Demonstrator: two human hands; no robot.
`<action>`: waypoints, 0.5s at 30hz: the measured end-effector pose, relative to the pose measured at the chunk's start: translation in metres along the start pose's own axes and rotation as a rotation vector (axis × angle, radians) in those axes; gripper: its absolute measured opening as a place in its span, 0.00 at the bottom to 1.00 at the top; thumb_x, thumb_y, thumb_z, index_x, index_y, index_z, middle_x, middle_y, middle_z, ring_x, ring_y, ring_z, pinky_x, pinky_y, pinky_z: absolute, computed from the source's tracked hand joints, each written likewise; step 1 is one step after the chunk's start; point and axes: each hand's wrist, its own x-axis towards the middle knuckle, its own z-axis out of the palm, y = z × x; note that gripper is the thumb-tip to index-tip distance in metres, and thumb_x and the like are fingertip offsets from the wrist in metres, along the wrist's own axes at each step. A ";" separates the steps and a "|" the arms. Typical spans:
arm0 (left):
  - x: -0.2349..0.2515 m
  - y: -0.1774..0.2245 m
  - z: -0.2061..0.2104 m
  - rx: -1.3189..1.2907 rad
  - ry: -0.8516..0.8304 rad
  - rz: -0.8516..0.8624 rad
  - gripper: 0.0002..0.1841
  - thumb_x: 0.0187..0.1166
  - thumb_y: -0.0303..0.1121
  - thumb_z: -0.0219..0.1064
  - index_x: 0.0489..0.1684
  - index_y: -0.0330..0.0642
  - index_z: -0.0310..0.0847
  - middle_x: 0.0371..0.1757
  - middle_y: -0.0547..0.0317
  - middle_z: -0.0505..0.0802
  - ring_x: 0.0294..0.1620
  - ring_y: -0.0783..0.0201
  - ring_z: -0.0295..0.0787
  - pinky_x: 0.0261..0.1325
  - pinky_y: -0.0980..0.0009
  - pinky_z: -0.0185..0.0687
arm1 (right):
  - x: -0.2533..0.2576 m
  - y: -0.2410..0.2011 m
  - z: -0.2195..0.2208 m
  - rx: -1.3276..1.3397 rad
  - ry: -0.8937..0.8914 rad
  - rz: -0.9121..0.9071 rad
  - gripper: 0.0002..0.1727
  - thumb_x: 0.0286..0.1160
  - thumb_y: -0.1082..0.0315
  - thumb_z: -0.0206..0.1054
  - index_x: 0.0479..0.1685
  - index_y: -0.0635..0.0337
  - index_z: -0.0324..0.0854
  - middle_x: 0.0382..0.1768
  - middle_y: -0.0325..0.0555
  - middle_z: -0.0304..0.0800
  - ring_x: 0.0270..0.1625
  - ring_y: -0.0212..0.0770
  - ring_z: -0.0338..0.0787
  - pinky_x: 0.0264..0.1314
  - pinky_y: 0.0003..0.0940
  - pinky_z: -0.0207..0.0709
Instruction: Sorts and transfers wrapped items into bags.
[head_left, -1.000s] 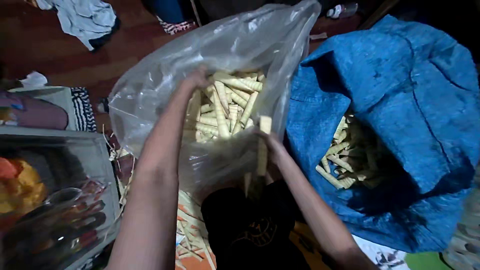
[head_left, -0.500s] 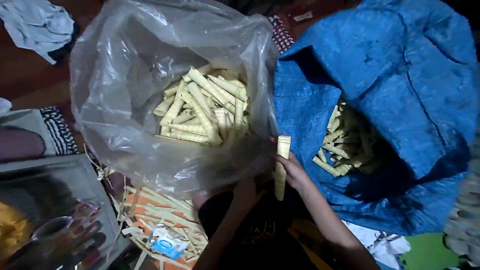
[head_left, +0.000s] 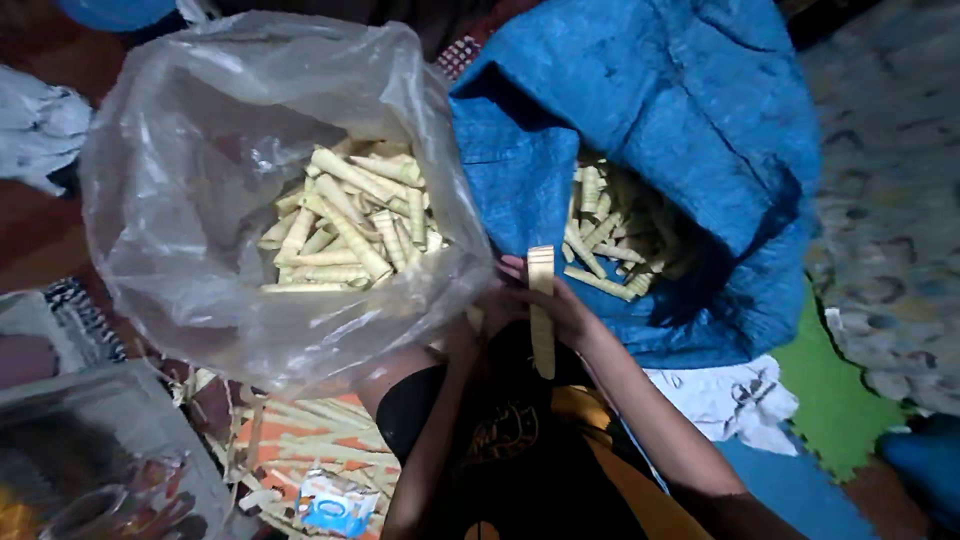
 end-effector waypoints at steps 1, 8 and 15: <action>-0.016 0.001 -0.008 -0.004 0.010 0.087 0.39 0.74 0.37 0.76 0.84 0.27 0.65 0.73 0.25 0.81 0.74 0.30 0.79 0.75 0.35 0.73 | -0.013 -0.007 -0.016 0.045 -0.014 -0.040 0.31 0.78 0.75 0.59 0.84 0.54 0.70 0.79 0.41 0.79 0.68 0.40 0.87 0.63 0.40 0.86; -0.104 0.048 -0.162 0.109 0.474 0.511 0.26 0.64 0.27 0.69 0.62 0.24 0.73 0.46 0.34 0.89 0.44 0.38 0.89 0.45 0.39 0.83 | -0.016 -0.024 -0.149 -0.285 0.378 0.011 0.24 0.78 0.73 0.66 0.76 0.59 0.75 0.66 0.49 0.86 0.55 0.42 0.90 0.50 0.40 0.88; -0.036 0.160 -0.217 0.479 0.380 0.477 0.45 0.68 0.31 0.82 0.84 0.20 0.58 0.77 0.13 0.71 0.76 0.13 0.66 0.69 0.18 0.62 | 0.053 -0.131 -0.280 -0.854 0.578 -0.052 0.30 0.75 0.69 0.73 0.74 0.75 0.71 0.62 0.74 0.83 0.62 0.65 0.86 0.68 0.64 0.76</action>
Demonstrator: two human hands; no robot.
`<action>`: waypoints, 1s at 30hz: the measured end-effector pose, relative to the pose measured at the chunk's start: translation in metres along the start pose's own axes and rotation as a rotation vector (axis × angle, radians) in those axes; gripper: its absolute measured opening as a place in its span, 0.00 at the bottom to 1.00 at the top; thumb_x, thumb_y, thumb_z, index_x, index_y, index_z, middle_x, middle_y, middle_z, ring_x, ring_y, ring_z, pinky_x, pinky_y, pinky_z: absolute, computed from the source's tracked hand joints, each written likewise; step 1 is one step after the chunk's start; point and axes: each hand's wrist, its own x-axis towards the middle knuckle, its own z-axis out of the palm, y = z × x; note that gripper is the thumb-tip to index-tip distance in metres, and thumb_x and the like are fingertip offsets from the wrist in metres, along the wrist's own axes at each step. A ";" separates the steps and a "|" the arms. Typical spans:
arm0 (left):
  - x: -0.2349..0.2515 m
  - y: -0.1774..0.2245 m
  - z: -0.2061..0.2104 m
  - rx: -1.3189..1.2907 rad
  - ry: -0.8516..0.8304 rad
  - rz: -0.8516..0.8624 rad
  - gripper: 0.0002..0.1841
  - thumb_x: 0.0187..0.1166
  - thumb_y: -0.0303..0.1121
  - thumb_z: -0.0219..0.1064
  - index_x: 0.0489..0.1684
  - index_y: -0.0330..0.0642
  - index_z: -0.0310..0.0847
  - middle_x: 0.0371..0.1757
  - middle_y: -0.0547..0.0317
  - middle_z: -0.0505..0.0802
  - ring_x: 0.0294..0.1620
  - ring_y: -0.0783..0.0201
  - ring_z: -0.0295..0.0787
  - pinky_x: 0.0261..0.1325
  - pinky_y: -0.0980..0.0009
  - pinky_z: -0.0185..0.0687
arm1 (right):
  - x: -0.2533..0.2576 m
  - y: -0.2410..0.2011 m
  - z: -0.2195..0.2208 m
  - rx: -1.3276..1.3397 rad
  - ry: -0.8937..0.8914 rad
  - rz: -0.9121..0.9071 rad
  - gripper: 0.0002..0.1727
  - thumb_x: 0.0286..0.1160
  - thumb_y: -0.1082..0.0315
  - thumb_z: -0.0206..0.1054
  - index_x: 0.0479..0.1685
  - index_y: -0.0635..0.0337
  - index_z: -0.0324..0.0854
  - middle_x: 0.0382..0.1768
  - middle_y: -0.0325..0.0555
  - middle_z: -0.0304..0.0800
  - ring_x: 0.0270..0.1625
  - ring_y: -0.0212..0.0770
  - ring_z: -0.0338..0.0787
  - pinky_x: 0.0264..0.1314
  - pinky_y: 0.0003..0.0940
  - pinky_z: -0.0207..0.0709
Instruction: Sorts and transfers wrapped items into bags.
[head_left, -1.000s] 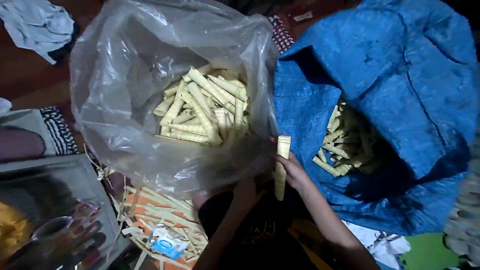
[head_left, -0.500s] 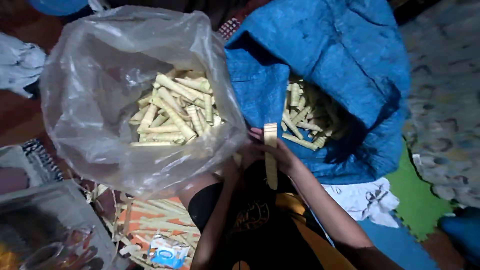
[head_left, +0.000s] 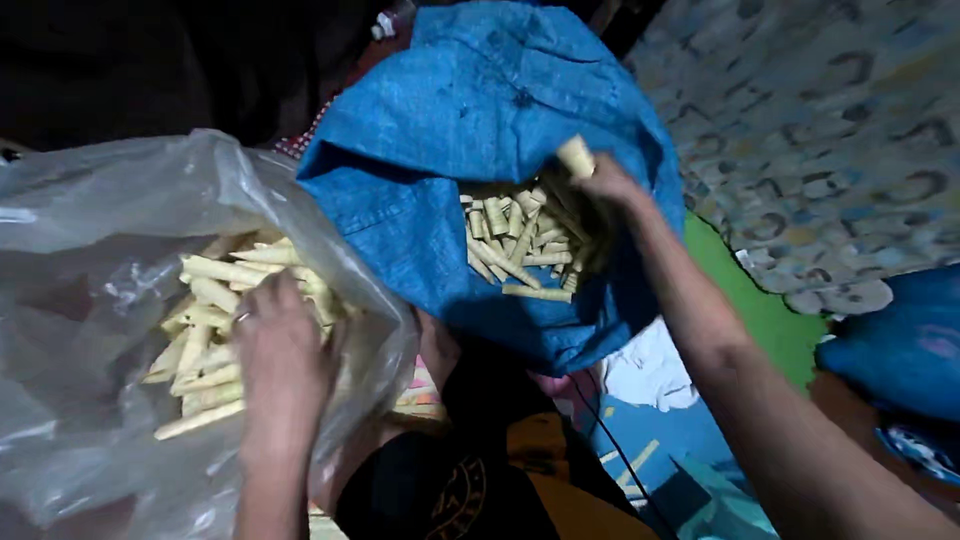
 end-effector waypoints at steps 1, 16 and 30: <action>0.011 0.029 0.004 -0.073 0.011 0.159 0.39 0.70 0.31 0.79 0.80 0.23 0.65 0.74 0.18 0.76 0.72 0.19 0.74 0.67 0.23 0.69 | 0.011 -0.010 -0.032 -0.013 0.128 -0.038 0.31 0.74 0.67 0.74 0.74 0.75 0.71 0.63 0.73 0.83 0.63 0.64 0.86 0.69 0.63 0.77; 0.319 0.175 -0.002 -0.672 0.078 0.214 0.32 0.78 0.40 0.71 0.78 0.30 0.70 0.75 0.37 0.83 0.80 0.51 0.77 0.83 0.53 0.68 | -0.016 -0.050 0.036 0.160 0.532 -0.257 0.28 0.83 0.63 0.66 0.80 0.62 0.71 0.69 0.55 0.85 0.67 0.43 0.88 0.71 0.44 0.82; 0.294 0.186 0.148 -0.156 -0.312 -0.005 0.29 0.87 0.39 0.62 0.82 0.28 0.68 0.85 0.28 0.71 0.89 0.31 0.59 0.86 0.35 0.51 | 0.105 -0.060 0.117 0.045 0.192 0.352 0.28 0.90 0.65 0.59 0.81 0.77 0.66 0.80 0.74 0.70 0.86 0.67 0.67 0.88 0.58 0.57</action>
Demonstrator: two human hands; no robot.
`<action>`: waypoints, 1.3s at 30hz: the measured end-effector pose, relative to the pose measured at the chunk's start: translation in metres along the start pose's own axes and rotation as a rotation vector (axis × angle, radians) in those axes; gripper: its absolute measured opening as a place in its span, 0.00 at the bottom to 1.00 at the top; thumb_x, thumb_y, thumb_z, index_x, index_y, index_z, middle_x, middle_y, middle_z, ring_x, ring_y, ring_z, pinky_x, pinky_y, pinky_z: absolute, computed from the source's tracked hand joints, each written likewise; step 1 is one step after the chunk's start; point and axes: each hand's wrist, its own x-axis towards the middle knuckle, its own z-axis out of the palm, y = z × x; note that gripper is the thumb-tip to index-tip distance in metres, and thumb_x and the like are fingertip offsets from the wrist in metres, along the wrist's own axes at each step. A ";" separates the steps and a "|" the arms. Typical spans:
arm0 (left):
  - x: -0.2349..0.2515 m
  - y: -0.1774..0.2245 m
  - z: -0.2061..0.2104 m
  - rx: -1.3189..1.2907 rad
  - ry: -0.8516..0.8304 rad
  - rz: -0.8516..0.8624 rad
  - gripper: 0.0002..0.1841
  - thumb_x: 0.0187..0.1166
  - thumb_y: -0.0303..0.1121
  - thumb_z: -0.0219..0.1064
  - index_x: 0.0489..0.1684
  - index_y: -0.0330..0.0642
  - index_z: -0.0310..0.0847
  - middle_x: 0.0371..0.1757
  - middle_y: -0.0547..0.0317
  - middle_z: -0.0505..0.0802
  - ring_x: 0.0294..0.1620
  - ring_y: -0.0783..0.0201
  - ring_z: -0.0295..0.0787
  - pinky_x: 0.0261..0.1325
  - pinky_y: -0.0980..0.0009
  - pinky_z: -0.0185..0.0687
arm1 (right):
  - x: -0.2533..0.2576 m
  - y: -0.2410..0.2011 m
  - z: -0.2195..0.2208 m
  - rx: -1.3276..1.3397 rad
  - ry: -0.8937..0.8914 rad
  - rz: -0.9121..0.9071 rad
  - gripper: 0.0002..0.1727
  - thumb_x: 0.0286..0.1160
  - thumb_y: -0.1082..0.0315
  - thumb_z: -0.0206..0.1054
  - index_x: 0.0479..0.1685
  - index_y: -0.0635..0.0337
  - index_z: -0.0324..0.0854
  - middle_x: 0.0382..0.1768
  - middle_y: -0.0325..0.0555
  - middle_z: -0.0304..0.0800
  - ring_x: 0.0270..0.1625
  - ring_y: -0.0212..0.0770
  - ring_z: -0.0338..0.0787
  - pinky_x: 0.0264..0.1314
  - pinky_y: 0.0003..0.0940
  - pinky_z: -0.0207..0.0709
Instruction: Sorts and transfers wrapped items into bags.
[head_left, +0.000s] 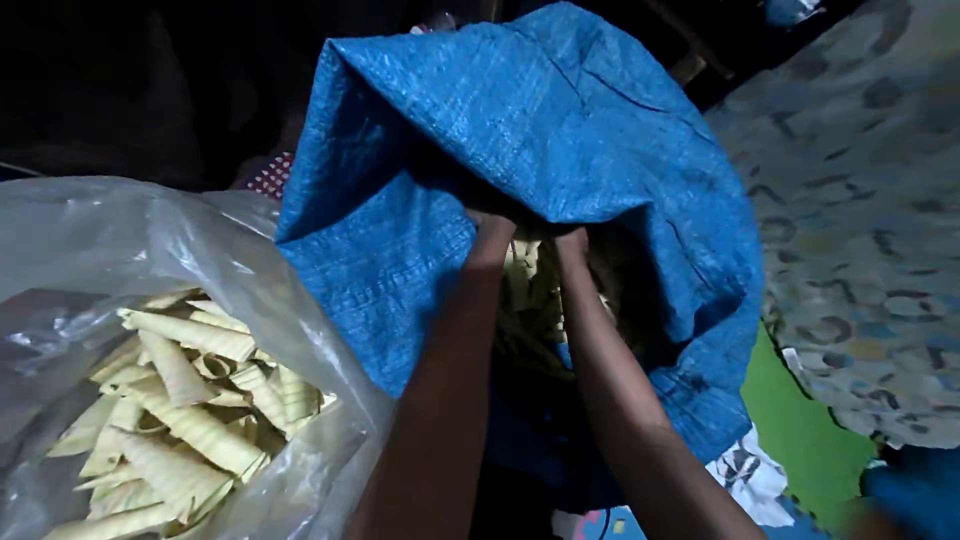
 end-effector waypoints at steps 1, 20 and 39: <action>-0.003 -0.004 -0.001 0.007 -0.043 0.035 0.27 0.89 0.36 0.59 0.83 0.27 0.66 0.86 0.29 0.69 0.90 0.32 0.56 0.88 0.37 0.48 | 0.003 0.007 0.005 -0.035 -0.009 -0.038 0.28 0.89 0.64 0.59 0.80 0.77 0.68 0.79 0.73 0.72 0.84 0.67 0.70 0.86 0.60 0.59; -0.128 -0.049 0.057 -0.888 -0.319 0.188 0.37 0.63 0.29 0.85 0.75 0.34 0.73 0.57 0.39 0.91 0.55 0.49 0.91 0.60 0.49 0.88 | -0.175 0.152 -0.044 0.837 -0.306 -0.043 0.47 0.47 0.81 0.77 0.77 0.67 0.59 0.52 0.48 0.91 0.50 0.37 0.94 0.52 0.33 0.92; -0.331 -0.086 -0.060 -1.911 0.417 0.122 0.18 0.86 0.54 0.59 0.64 0.58 0.77 0.52 0.69 0.93 0.53 0.71 0.92 0.56 0.68 0.92 | -0.266 0.094 -0.074 1.106 0.130 -0.379 0.34 0.54 0.78 0.68 0.68 0.66 0.62 0.47 0.44 0.88 0.45 0.37 0.94 0.49 0.36 0.93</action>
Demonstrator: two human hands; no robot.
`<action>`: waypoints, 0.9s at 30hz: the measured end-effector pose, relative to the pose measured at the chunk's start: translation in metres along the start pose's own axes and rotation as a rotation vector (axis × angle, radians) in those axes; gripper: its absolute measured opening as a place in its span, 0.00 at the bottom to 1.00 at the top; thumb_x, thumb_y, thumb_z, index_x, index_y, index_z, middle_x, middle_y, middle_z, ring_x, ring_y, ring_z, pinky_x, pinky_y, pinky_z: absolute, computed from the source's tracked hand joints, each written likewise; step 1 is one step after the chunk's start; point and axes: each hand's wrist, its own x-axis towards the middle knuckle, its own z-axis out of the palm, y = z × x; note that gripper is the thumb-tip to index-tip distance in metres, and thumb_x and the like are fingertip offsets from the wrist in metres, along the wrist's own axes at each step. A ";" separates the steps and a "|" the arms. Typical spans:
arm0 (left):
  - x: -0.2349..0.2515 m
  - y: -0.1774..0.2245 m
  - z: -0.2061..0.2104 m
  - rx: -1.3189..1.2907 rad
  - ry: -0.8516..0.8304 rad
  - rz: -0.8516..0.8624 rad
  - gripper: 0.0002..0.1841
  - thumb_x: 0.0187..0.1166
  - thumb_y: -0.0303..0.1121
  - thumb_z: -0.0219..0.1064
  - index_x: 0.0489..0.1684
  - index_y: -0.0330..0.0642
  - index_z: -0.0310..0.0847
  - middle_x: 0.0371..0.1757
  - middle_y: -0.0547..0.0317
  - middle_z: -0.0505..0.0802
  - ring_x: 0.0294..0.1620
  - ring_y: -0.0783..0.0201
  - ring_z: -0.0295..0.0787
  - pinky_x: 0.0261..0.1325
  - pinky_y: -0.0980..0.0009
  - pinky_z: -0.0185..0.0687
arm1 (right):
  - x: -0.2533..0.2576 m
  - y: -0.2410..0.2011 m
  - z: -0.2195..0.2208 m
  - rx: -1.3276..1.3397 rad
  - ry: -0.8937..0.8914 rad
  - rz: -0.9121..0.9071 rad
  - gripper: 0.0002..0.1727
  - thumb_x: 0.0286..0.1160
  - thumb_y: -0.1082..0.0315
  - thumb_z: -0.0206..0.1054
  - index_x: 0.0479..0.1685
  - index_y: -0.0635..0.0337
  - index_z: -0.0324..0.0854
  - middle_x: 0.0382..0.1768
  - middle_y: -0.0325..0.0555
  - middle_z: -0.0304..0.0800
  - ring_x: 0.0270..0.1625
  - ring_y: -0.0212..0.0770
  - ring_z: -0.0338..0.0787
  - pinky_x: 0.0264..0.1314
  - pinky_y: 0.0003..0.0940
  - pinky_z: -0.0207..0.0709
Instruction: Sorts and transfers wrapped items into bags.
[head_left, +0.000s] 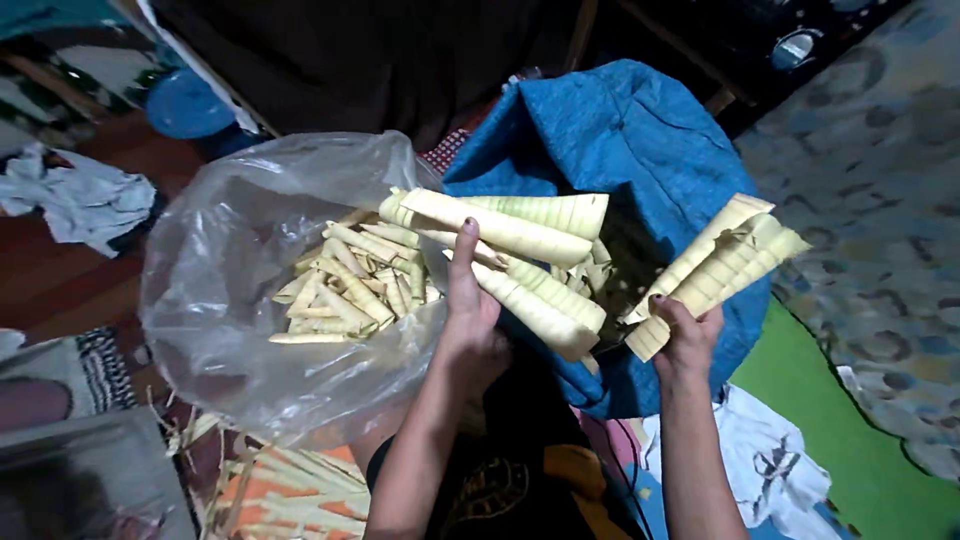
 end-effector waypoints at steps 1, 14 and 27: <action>-0.002 0.005 -0.003 -0.018 0.023 -0.008 0.18 0.86 0.56 0.59 0.62 0.59 0.78 0.50 0.69 0.93 0.52 0.71 0.92 0.55 0.68 0.92 | -0.002 -0.002 0.004 0.006 0.008 0.000 0.34 0.54 0.78 0.68 0.67 0.66 0.62 0.47 0.45 0.88 0.45 0.38 0.94 0.49 0.37 0.93; -0.005 0.012 -0.031 -0.290 0.179 0.029 0.10 0.89 0.39 0.55 0.55 0.48 0.77 0.45 0.58 0.92 0.48 0.65 0.93 0.55 0.64 0.92 | -0.014 -0.011 0.029 0.021 -0.008 -0.049 0.31 0.55 0.80 0.68 0.64 0.64 0.64 0.44 0.42 0.87 0.44 0.36 0.94 0.49 0.37 0.93; -0.002 0.039 -0.076 -0.123 0.159 0.143 0.10 0.86 0.42 0.58 0.58 0.53 0.76 0.48 0.63 0.93 0.51 0.68 0.92 0.55 0.64 0.92 | -0.013 -0.003 0.053 0.041 -0.056 -0.042 0.33 0.55 0.79 0.70 0.66 0.62 0.62 0.47 0.42 0.86 0.47 0.37 0.93 0.51 0.38 0.92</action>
